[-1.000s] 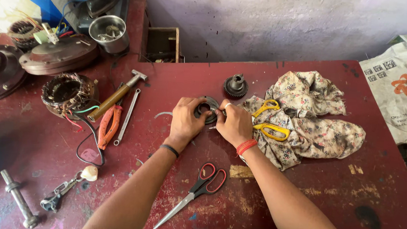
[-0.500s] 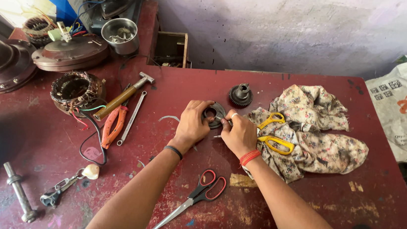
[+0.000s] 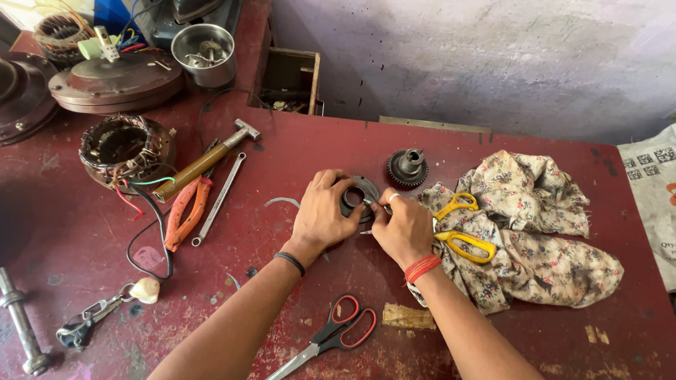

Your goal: The person cleans a circular metal part with a cloth and then uses yellow-handled scissors to scrape or trim material from the part's edge. The person handles the part repeatedly while working at a cluttered workbench.

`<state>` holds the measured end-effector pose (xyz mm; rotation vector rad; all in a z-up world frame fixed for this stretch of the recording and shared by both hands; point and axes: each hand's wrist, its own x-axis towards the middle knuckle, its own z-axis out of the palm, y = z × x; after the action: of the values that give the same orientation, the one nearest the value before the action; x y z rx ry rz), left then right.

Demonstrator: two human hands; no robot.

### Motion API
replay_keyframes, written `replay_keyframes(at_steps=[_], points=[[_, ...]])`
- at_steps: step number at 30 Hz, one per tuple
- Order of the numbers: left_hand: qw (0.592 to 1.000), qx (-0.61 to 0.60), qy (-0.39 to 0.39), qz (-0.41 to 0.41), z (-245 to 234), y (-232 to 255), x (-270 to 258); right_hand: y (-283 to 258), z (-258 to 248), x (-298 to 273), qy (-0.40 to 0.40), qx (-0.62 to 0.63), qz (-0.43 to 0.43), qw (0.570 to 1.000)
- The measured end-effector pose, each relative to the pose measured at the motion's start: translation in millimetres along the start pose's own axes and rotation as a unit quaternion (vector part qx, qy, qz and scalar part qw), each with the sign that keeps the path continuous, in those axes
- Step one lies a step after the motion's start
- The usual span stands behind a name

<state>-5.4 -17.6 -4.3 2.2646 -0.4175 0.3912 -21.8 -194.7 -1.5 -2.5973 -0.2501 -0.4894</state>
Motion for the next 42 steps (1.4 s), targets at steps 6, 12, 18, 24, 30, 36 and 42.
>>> replay_keyframes(at_steps=[6, 12, 18, 24, 30, 36, 42], points=[[1.000, -0.014, 0.000, -0.002, 2, -2, 1, -1, -4, 18, -0.092, 0.011, 0.042, 0.995], [1.000, -0.012, 0.000, -0.007, 0, -1, 0, -3, -8, 26, -0.131, 0.021, 0.045, 0.990], [1.000, -0.015, 0.000, -0.010, 0, -1, -1, -4, -6, 30, -0.140, -0.004, 0.089, 0.986], [0.999, -0.001, -0.023, -0.023, -2, -2, 3, -7, -4, 36, -0.109, 0.031, 0.060, 0.992], [1.000, -0.016, -0.001, -0.012, 1, -1, 0, -7, -4, 32, -0.167, -0.006, 0.087, 0.982], [1.000, -0.019, -0.005, -0.015, 0, -4, 0, -4, -2, 32, -0.112, -0.004, 0.059, 0.992], [0.999, -0.012, -0.015, -0.026, -2, -4, 4, -7, -4, 37, -0.103, 0.030, 0.036, 0.994]])
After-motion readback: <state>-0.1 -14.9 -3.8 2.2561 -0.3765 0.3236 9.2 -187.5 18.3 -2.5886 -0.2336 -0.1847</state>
